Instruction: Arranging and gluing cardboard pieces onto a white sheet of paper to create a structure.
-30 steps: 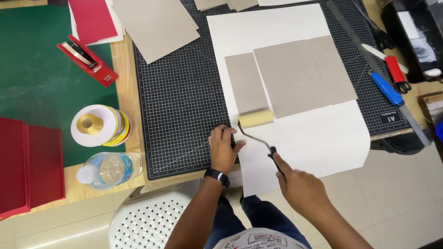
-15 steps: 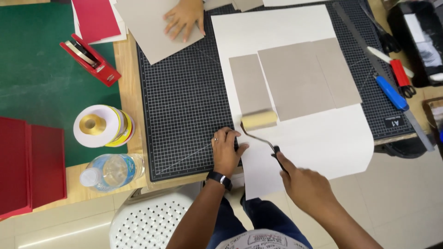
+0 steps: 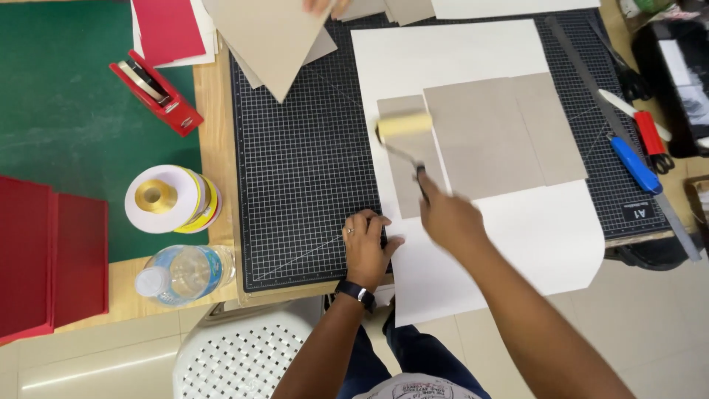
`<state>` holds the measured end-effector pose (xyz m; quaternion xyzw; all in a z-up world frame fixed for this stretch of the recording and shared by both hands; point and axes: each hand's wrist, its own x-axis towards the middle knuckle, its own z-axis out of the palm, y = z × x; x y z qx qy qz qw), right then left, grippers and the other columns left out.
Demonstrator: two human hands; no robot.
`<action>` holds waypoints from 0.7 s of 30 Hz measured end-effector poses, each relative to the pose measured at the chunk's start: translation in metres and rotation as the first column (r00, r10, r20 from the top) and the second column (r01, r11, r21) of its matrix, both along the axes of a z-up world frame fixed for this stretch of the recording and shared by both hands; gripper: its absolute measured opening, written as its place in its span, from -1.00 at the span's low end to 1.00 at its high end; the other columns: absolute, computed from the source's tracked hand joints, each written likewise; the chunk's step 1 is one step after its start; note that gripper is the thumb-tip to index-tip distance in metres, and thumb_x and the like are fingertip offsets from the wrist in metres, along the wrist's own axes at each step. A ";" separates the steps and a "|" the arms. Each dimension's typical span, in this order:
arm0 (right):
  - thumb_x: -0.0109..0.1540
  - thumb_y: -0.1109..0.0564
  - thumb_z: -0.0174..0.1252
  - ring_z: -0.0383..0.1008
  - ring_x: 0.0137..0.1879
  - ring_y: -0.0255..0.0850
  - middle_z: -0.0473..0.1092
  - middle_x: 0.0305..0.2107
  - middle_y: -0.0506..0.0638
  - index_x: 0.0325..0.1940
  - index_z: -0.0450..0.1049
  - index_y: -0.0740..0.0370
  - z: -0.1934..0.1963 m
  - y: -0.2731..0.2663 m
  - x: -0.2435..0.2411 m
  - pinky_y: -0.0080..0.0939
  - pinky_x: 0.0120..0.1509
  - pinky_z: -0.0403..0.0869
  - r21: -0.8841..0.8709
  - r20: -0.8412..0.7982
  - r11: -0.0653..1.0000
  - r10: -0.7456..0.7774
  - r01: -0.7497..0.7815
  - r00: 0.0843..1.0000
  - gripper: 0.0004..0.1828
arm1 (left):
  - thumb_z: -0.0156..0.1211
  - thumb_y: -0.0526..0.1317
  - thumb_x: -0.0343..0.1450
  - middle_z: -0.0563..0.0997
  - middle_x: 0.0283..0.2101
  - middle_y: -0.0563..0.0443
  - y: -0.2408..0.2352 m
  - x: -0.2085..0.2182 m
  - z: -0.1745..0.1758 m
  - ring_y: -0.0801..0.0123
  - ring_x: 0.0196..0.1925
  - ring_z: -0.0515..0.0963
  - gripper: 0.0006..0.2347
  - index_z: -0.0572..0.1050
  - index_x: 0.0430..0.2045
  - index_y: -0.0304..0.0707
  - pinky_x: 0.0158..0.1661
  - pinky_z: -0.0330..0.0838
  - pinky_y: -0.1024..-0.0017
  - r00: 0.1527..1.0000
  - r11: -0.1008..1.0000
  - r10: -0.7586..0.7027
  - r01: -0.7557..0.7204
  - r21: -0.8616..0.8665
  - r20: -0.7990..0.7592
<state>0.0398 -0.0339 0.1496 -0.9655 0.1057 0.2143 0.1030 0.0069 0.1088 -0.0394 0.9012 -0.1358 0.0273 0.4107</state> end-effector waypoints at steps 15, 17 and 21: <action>0.38 -0.01 -0.09 0.62 -0.06 0.23 0.57 -0.22 0.34 0.51 0.27 -0.06 -0.050 -0.015 0.071 0.24 -0.02 0.57 0.015 0.134 1.000 0.016 -0.019 0.991 -0.43 | 0.49 -0.06 0.29 0.32 -0.02 0.03 -0.001 0.000 -0.005 0.06 0.14 0.28 -0.65 0.46 -0.18 -0.08 0.11 0.15 0.17 0.999 1.000 0.010 -0.010 0.003 0.035; 0.37 0.04 -0.09 0.65 -0.17 0.16 0.58 -0.27 0.31 0.48 0.32 0.03 -0.049 -0.016 0.078 0.19 -0.10 0.59 0.031 0.194 0.999 0.015 -0.022 0.981 -0.45 | 0.49 -0.06 0.28 0.32 -0.02 0.03 -0.001 0.002 -0.007 0.06 0.15 0.28 -0.65 0.46 -0.18 -0.07 0.11 0.15 0.17 0.999 1.000 0.008 -0.008 0.004 0.044; 0.39 0.01 -0.09 0.63 -0.05 0.25 0.57 -0.19 0.38 0.50 0.29 0.03 -0.032 -0.015 0.056 0.24 -0.06 0.58 0.005 0.127 0.999 0.045 -0.046 0.991 -0.44 | 0.49 -0.05 0.28 0.33 -0.03 0.03 -0.001 0.000 -0.004 0.05 0.15 0.29 -0.65 0.47 -0.19 -0.08 0.12 0.15 0.16 1.000 1.000 0.005 -0.006 0.019 0.030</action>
